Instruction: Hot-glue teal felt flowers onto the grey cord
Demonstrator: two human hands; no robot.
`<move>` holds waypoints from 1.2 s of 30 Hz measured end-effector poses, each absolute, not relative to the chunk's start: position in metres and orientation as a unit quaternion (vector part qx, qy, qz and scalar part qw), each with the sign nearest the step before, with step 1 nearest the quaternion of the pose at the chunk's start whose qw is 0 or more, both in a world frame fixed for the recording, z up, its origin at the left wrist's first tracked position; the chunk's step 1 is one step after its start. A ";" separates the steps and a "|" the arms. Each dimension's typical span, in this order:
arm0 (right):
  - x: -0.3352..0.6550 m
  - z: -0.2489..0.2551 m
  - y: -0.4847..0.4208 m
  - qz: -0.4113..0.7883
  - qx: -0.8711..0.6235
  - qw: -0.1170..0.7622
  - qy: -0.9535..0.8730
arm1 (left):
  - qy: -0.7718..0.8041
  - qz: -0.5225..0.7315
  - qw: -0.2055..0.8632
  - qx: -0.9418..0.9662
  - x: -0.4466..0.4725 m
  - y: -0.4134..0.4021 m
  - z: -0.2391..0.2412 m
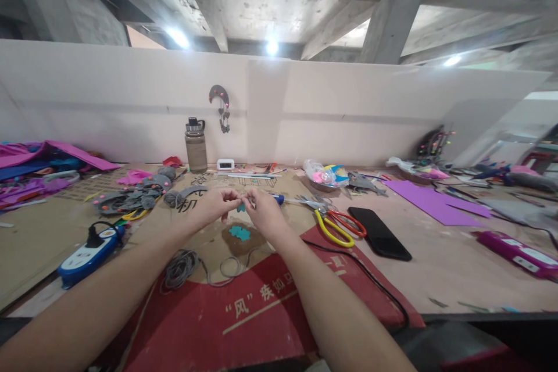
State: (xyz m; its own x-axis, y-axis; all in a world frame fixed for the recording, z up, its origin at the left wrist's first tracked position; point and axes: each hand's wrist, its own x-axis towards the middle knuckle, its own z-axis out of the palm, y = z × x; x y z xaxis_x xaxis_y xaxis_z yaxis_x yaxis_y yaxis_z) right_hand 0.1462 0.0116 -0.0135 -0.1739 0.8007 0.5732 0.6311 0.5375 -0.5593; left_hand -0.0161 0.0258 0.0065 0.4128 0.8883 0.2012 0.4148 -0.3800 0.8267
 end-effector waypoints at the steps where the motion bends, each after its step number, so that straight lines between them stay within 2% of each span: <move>1: 0.146 -0.013 0.011 0.106 -0.465 0.446 -0.757 | 0.432 0.341 0.334 0.765 -0.017 0.027 0.006; 7: 0.145 -0.012 0.006 0.165 -0.452 0.483 -0.731 | 0.424 0.386 0.326 0.752 -0.018 0.029 0.005; 19: 0.144 -0.012 0.003 0.126 -0.430 0.471 -0.760 | 0.437 0.444 0.301 0.722 -0.022 0.031 0.007; 28: 0.146 -0.014 0.006 0.103 -0.467 0.473 -0.740 | 0.408 0.391 0.364 0.740 -0.018 0.033 0.000; 36: 0.150 -0.011 0.006 0.099 -0.466 0.468 -0.744 | 0.405 0.373 0.332 0.766 -0.015 0.028 0.002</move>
State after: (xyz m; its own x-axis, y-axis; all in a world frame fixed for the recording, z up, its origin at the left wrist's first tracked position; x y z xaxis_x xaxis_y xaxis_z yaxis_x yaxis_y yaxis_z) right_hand 0.1500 0.0057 -0.0108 -0.1273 0.7861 0.6048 0.6011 0.5462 -0.5834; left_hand -0.0155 0.0281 0.0023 0.3949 0.8674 0.3028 0.3732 -0.4526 0.8099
